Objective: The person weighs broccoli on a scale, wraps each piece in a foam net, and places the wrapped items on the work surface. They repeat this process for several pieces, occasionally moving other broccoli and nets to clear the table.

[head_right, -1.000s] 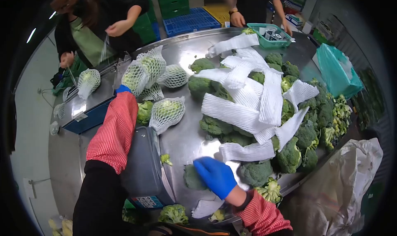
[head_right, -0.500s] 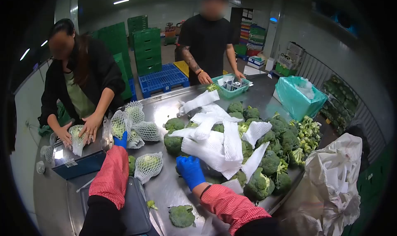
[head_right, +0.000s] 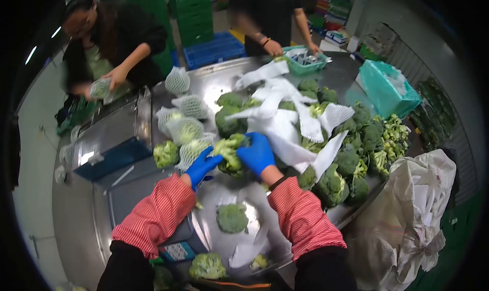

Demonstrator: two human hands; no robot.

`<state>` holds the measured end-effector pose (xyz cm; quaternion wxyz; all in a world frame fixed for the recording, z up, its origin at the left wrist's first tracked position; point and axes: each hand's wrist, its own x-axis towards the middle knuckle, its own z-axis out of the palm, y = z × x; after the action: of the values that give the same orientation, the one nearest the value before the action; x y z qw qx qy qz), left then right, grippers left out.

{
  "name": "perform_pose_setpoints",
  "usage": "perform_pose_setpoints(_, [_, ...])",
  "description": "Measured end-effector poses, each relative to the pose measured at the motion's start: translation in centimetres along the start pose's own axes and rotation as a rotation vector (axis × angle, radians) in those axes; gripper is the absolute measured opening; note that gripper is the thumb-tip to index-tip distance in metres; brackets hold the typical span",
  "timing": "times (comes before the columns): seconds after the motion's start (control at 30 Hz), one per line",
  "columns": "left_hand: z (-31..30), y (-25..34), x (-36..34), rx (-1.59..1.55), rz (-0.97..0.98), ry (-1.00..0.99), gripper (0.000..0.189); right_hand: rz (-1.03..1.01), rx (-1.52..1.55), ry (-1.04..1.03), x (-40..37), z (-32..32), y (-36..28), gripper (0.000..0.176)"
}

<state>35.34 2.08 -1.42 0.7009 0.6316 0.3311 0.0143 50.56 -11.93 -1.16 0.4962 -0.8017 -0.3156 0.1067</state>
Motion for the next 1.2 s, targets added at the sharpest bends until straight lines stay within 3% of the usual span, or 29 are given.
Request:
perform_pose_setpoints(0.07, [1.1, 0.5, -2.2, -0.236, -0.078, -0.043, 0.082, 0.212, 0.490, -0.181, -1.3, 0.2, 0.9, 0.037])
perform_pose_setpoints(0.1, [0.8, 0.8, -3.8, -0.332, -0.033, -0.074, 0.078, 0.185, 0.618, -0.194, -2.9, 0.3, -0.3, 0.036])
perform_pose_setpoints(0.2, [-1.1, -0.3, -7.3, -0.541, 0.119, -0.186, 0.065, 0.150, 0.824, -0.185, -7.8, 1.3, -4.0, 0.039])
perform_pose_setpoints(0.23, [-2.7, -1.6, -8.0, -0.562, 0.185, -0.228, 0.060, 0.124, 0.758, -0.241, -9.2, 2.2, -4.2, 0.041])
perform_pose_setpoints(0.3, [-5.5, -1.8, -12.0, -0.504, 0.165, -0.119, 0.058, 0.146, 0.705, -0.378, -12.3, 2.9, -6.3, 0.049])
perform_pose_setpoints(0.33, [-6.9, -2.5, -13.7, -0.457, 0.188, -0.022, 0.058, -0.102, 0.181, -0.250, -13.5, 2.9, -6.0, 0.055])
perform_pose_setpoints(0.4, [-10.8, -4.7, -15.9, -0.195, 0.274, 0.123, 0.056, -0.481, -0.524, 0.102, -13.1, -0.3, -8.5, 0.061])
perform_pose_setpoints(0.43, [-12.2, -5.9, -16.9, -0.171, 0.268, 0.185, 0.059, -0.353, -0.720, 0.142, -12.1, -2.4, -9.9, 0.065])
perform_pose_setpoints(0.5, [-14.2, -7.5, -17.7, -0.155, 0.235, 0.212, 0.061, -0.184, -0.930, 0.270, -9.3, -5.0, -8.7, 0.061])
perform_pose_setpoints(0.53, [-15.1, -8.7, -18.5, -0.152, 0.213, 0.247, 0.063, -0.422, -1.013, 0.486, -7.6, -5.8, -4.9, 0.056])
perform_pose_setpoints(0.57, [-15.8, -9.6, -18.6, -0.186, 0.180, 0.247, 0.070, -0.455, -1.070, 0.488, -6.3, -6.7, -2.5, 0.038])
perform_pose_setpoints(0.6, [-15.6, -9.4, -19.3, -0.110, 0.170, 0.280, 0.075, -0.349, -1.180, 0.330, -5.4, -7.5, -1.0, 0.018])
perform_pose_setpoints(0.63, [-15.1, -8.8, -19.9, 0.006, 0.239, 0.373, 0.078, -0.453, -1.127, 0.333, -5.7, -7.9, -0.9, 0.010])
perform_pose_setpoints(0.7, [-13.4, -7.1, -22.0, 0.554, 0.581, 0.837, 0.067, -0.450, -1.011, 0.221, -7.9, -6.9, -2.9, 0.014])
perform_pose_setpoints(0.73, [-11.5, -5.4, -24.1, 0.533, 0.660, 0.838, 0.061, -0.451, -0.923, 0.126, -9.2, -6.3, -3.2, 0.016])
perform_pose_setpoints(0.8, [-7.6, -2.9, -26.6, 0.499, 0.827, 0.812, 0.050, -0.462, -0.965, 0.250, -11.5, -5.4, -5.6, 0.035])
perform_pose_setpoints(0.83, [-5.9, -3.8, -26.8, 0.413, 0.785, 0.645, 0.040, -0.469, -0.987, 0.316, -12.1, -5.1, -6.6, 0.045])
perform_pose_setpoints(0.87, [-4.0, -5.2, -27.2, 0.322, 0.740, 0.484, 0.031, -0.289, -1.121, 0.344, -11.2, -5.5, -6.3, 0.067])
perform_pose_setpoints(0.9, [-2.0, -6.1, -27.3, 0.300, 0.677, 0.344, 0.026, -0.252, -1.183, 0.423, -9.8, -6.3, -5.8, 0.069])
perform_pose_setpoints(0.93, [-0.2, -7.0, -27.4, 0.273, 0.610, 0.209, 0.021, -0.452, -1.208, 0.525, -7.8, -7.9, -2.8, 0.070])
perform_pose_setpoints(1.0, [2.2, -10.3, -26.7, 0.177, 0.541, 0.095, 0.021, -0.200, -1.291, 0.148, -5.1, -10.4, 0.1, 0.047])
perform_pose_setpoints(1.03, [3.0, -10.3, -26.9, 0.135, 0.464, 0.072, 0.020, -0.214, -1.065, 0.126, -4.1, -11.0, 3.4, 0.040])
perform_pose_setpoints(1.07, [3.5, -10.2, -26.9, 0.092, 0.395, 0.045, 0.018, -0.352, -0.999, 0.145, -4.5, -10.9, 3.9, 0.034])
perform_pose_setpoints(1.13, [3.7, -10.4, -26.0, -0.076, 0.333, 0.050, 0.025, -0.405, -0.909, 0.231, -7.7, -9.0, 0.8, 0.035])
perform_pose_setpoints(1.2, [4.1, -10.8, -24.3, -0.223, 0.382, 0.158, 0.029, 0.031, -0.588, -0.024, -12.9, -5.9, -4.3, 0.032])
